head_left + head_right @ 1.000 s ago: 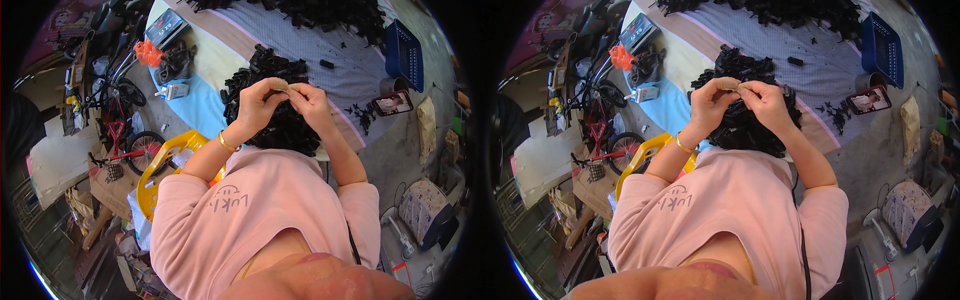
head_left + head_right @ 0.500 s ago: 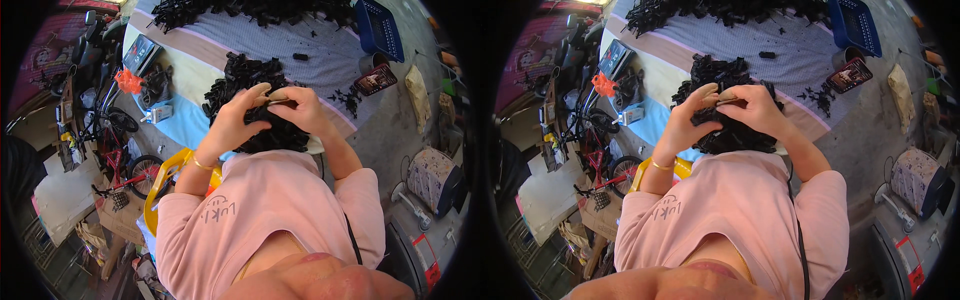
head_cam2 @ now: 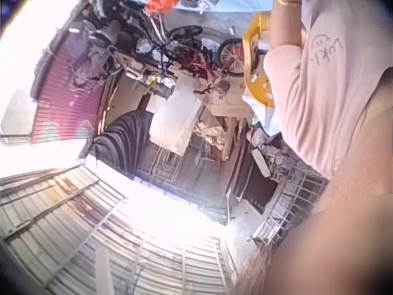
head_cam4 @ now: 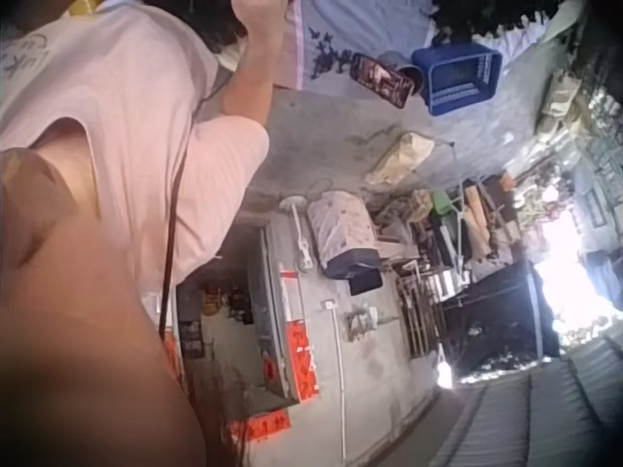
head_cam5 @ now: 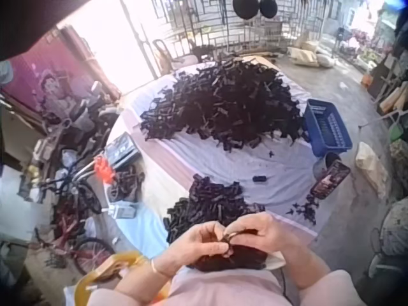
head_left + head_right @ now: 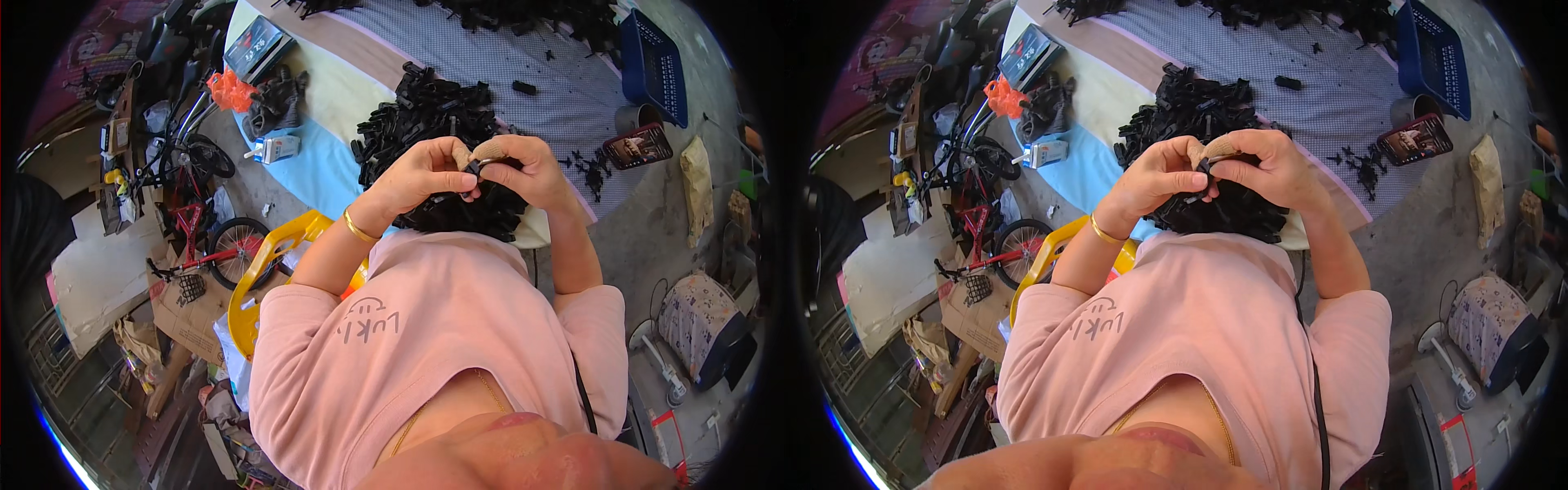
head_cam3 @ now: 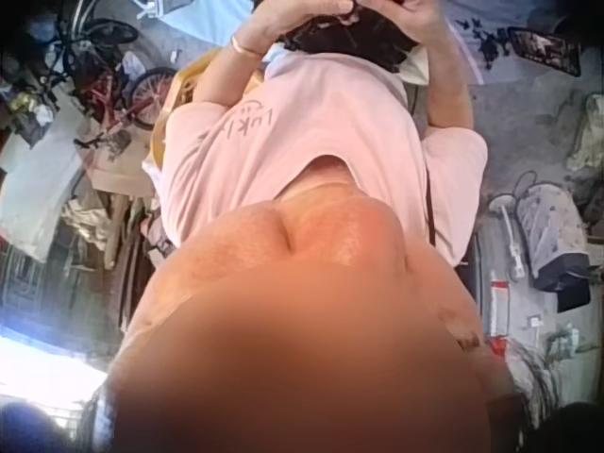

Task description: Manually preparing and separating bunches of synthetic hair extensions at a workbench.

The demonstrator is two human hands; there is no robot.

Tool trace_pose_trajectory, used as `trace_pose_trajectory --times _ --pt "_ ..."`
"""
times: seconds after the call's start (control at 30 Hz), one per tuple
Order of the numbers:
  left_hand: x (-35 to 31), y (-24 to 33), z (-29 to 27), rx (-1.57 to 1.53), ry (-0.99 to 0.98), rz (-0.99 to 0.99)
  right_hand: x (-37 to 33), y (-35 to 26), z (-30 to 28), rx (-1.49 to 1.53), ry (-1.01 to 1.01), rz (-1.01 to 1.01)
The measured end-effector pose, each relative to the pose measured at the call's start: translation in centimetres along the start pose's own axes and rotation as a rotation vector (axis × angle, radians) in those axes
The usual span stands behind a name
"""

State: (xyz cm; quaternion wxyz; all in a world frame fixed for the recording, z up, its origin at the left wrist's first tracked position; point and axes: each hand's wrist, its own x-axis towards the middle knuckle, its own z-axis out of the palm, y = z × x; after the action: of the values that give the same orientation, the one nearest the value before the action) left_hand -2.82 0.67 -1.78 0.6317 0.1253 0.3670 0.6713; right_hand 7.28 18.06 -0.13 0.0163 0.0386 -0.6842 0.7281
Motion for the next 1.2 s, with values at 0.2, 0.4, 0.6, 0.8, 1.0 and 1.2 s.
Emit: trace_pose_trajectory --times 0.2,0.4,0.6,0.8,1.0,1.2 --pt "0.2 0.5 1.2 0.175 0.303 0.237 -0.5 1.2 1.9 -0.043 0.341 0.096" --pt "0.0 -0.1 1.4 0.501 0.416 0.353 -0.2 0.7 2.6 -0.135 0.296 0.149" --pt "0.0 -0.4 1.4 0.507 0.454 0.38 0.5 0.5 2.6 -0.236 0.281 0.166" --pt "0.0 -0.5 0.6 0.965 0.52 0.505 1.4 2.2 1.8 -0.076 0.193 0.323" --pt "0.2 0.2 -0.5 1.129 0.506 0.468 4.7 4.8 -3.2 -0.142 -0.199 0.365" --pt "-0.6 0.1 -0.6 1.277 0.363 0.514 9.9 13.0 -18.5 -1.185 0.753 0.317"
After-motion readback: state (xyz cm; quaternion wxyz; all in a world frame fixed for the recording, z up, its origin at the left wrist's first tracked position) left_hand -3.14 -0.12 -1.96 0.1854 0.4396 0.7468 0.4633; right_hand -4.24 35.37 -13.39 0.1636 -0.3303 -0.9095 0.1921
